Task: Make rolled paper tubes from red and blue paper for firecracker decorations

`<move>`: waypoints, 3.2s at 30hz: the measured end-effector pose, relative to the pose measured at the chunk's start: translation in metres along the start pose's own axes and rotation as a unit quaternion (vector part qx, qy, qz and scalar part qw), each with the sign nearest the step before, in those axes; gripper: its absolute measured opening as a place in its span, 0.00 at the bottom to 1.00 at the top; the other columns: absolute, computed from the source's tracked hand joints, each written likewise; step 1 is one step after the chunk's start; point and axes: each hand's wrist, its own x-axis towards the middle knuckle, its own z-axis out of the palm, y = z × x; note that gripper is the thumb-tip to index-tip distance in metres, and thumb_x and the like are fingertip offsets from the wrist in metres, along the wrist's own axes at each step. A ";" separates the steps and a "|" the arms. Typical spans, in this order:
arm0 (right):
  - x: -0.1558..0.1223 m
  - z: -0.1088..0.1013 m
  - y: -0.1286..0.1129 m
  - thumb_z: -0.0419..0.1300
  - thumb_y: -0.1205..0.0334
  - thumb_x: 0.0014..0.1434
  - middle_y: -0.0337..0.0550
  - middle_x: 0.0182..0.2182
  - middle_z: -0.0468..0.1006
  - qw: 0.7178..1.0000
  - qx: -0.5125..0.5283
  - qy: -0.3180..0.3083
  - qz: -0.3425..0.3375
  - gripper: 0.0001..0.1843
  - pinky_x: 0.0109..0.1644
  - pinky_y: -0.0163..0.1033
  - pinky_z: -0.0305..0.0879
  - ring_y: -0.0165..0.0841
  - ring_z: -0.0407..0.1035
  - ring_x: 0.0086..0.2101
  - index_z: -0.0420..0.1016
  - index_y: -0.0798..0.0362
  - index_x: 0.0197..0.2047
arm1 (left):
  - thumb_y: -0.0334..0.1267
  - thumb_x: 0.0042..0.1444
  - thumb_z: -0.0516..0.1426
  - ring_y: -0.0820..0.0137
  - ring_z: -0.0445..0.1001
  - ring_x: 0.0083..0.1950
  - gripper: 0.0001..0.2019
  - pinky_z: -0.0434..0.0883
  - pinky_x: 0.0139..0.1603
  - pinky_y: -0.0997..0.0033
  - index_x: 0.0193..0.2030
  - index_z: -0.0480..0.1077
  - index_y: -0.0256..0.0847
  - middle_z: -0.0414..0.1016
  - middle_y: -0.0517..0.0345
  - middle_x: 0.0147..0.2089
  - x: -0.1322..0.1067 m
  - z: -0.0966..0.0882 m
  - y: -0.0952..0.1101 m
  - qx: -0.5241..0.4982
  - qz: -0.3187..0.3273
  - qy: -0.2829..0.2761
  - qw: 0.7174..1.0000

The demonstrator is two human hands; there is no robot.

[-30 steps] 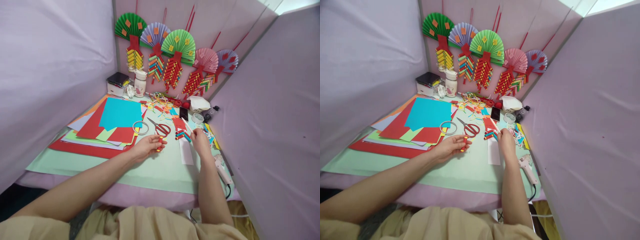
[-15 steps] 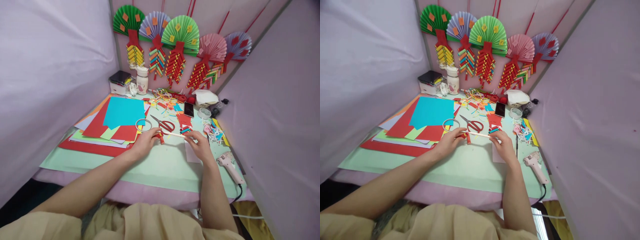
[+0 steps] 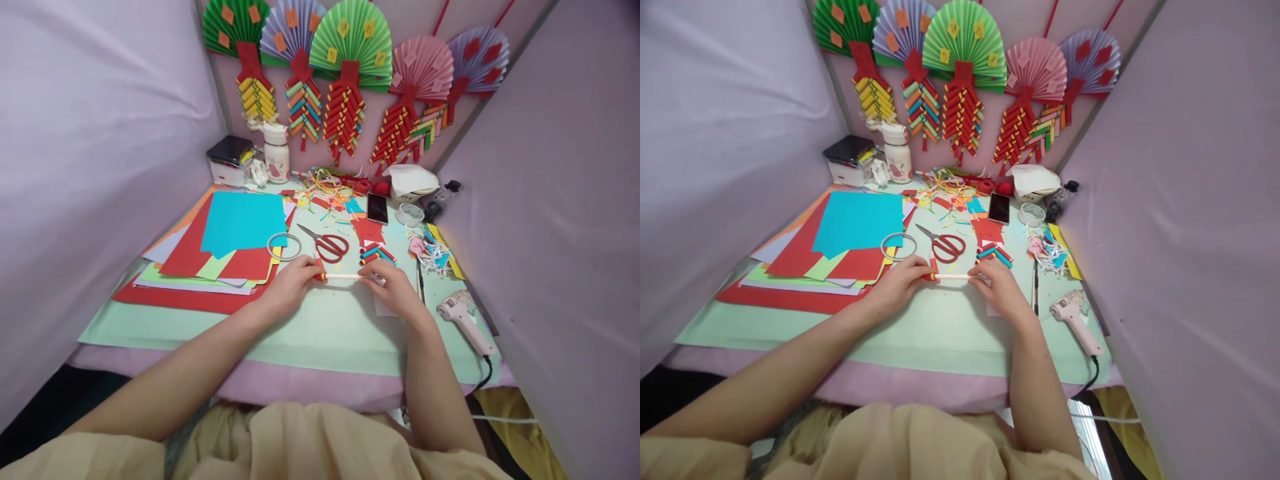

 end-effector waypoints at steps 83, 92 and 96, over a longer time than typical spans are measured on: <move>-0.006 0.040 -0.032 0.59 0.69 0.57 0.39 0.29 0.69 0.996 -0.013 -0.083 0.042 0.08 0.36 0.36 0.57 0.31 0.62 0.34 0.66 0.53 0.28 | 0.30 0.61 0.47 0.65 0.66 0.39 0.12 0.58 0.37 0.65 0.28 0.66 0.39 0.69 0.55 0.32 -0.030 -0.011 0.002 0.163 -0.088 -0.070 0.980; -0.002 0.047 -0.027 0.58 0.68 0.58 0.39 0.28 0.67 0.997 -0.044 -0.055 0.035 0.09 0.37 0.36 0.56 0.32 0.62 0.34 0.66 0.53 0.27 | 0.30 0.61 0.48 0.64 0.65 0.39 0.10 0.59 0.38 0.65 0.29 0.65 0.38 0.68 0.53 0.33 -0.023 -0.003 -0.007 0.215 -0.063 -0.038 0.974; 0.003 0.049 -0.023 0.59 0.68 0.58 0.40 0.28 0.67 0.997 -0.051 -0.042 0.033 0.09 0.37 0.37 0.57 0.33 0.62 0.34 0.66 0.53 0.27 | 0.28 0.60 0.49 0.63 0.67 0.40 0.10 0.59 0.37 0.65 0.29 0.66 0.38 0.69 0.52 0.33 -0.013 -0.004 -0.012 0.217 -0.081 -0.042 0.972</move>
